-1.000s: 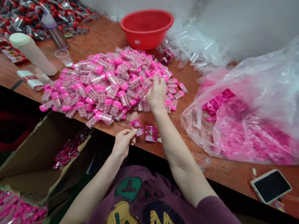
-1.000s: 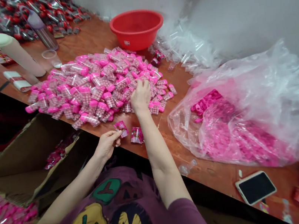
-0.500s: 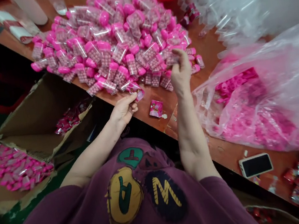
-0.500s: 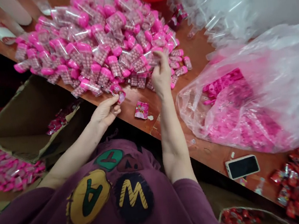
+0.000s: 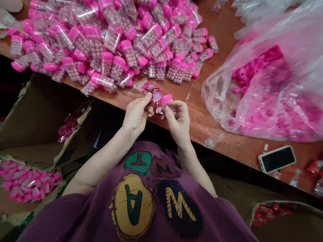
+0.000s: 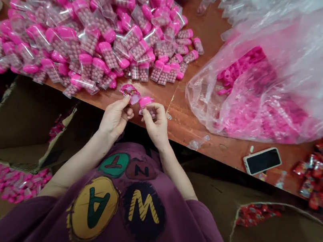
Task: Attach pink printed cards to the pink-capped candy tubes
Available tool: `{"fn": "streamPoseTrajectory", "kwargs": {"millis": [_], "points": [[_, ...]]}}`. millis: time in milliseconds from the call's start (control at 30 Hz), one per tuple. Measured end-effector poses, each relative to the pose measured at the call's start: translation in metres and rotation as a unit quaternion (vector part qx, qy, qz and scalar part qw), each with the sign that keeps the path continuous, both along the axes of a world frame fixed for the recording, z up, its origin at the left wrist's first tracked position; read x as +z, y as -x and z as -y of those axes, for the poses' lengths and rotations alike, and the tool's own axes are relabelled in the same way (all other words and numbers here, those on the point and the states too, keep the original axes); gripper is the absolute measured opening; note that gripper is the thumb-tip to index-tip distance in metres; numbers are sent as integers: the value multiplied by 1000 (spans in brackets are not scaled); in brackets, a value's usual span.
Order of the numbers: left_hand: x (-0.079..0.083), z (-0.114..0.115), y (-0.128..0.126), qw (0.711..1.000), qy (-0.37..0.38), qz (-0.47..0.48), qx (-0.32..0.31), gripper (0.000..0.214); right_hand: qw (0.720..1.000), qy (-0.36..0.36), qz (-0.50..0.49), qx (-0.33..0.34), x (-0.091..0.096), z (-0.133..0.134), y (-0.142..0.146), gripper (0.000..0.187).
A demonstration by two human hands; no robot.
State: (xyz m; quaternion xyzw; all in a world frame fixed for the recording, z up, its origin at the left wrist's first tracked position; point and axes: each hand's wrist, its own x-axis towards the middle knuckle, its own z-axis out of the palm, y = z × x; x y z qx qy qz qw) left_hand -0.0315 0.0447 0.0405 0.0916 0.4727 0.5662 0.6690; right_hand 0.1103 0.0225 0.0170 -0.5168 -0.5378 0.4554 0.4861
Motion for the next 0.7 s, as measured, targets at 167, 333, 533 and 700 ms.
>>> {"fn": "streamPoseTrajectory", "kwargs": {"millis": [167,333,533,700], "points": [[2,8,-8,999,-16,-36,-25,32,1000,-6,3,-18,-7,4,-6,36],[-2,10,-10,998,-19,-57,-15,25,998,31,-50,-9,-11,7,-11,57],[-6,9,-14,999,-17,-28,2,26,990,61,-123,-13,-10,8,-16,53],[-9,11,-21,999,-17,-36,2,29,985,78,-151,-22,-3,13,-5,48]]}}
